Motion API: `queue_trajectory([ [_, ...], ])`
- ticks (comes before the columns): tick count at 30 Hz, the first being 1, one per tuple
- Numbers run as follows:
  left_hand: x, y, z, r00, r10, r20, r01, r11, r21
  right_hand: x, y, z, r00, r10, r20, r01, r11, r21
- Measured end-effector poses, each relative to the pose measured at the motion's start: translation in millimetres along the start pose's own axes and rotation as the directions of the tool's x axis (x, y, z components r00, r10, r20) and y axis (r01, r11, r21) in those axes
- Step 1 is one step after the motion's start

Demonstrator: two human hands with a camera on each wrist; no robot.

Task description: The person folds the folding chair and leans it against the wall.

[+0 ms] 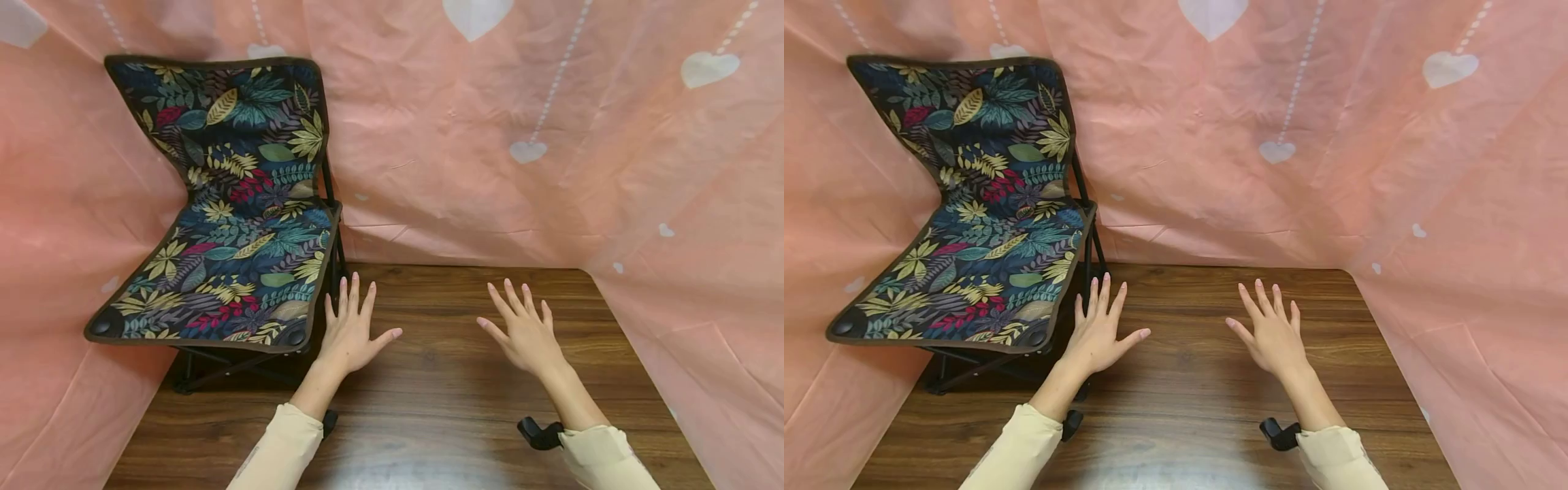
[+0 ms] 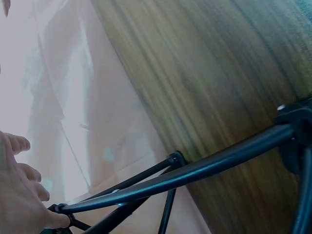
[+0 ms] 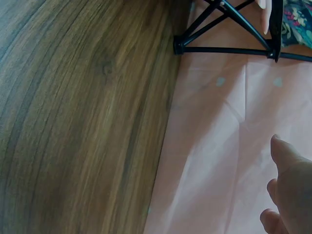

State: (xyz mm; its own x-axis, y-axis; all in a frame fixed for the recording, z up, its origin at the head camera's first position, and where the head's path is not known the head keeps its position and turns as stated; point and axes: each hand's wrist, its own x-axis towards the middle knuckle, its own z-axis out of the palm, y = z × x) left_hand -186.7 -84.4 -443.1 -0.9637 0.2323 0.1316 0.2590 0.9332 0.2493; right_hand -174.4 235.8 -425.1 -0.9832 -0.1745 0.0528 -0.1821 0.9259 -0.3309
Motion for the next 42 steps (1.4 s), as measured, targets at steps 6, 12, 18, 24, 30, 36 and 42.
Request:
queue_trajectory([
  [6, 2.6, 4.1, -6.6, 1.000, 0.000, -0.011, 0.000, 1.000, -0.012, 2.7, -9, -5, 1.000, -0.020, -0.022, 0.020, 1.000, -0.023],
  [12, 2.7, 9.4, -11.6, 1.000, 0.005, 0.001, -0.005, 1.000, -0.004, 4.9, -17, -11, 0.999, -0.036, -0.035, 0.035, 0.999, -0.028],
  [18, 1.4, 16.7, -17.2, 1.000, 0.024, -0.019, -0.024, 1.000, 0.003, 4.8, -23, -14, 0.998, -0.044, -0.034, 0.043, 0.998, -0.034],
  [24, 1.1, 23.3, -25.1, 0.998, 0.044, -0.035, -0.044, 0.999, 0.004, 4.4, -29, -17, 0.997, -0.051, -0.053, 0.050, 0.998, -0.029],
  [30, -1.5, 30.2, -32.8, 0.994, 0.078, -0.076, -0.077, 0.997, 0.015, 4.4, -35, -21, 0.995, -0.071, -0.068, 0.068, 0.997, -0.040],
  [36, -3.7, 34.0, -41.6, 0.988, 0.106, -0.111, -0.104, 0.994, 0.020, 5.6, -40, -22, 0.995, -0.077, -0.068, 0.074, 0.996, -0.043],
  [42, -6.2, 34.6, -48.0, 0.988, 0.106, -0.114, -0.103, 0.994, 0.034, 6.6, -43, -23, 0.994, -0.087, -0.069, 0.083, 0.995, -0.052],
])
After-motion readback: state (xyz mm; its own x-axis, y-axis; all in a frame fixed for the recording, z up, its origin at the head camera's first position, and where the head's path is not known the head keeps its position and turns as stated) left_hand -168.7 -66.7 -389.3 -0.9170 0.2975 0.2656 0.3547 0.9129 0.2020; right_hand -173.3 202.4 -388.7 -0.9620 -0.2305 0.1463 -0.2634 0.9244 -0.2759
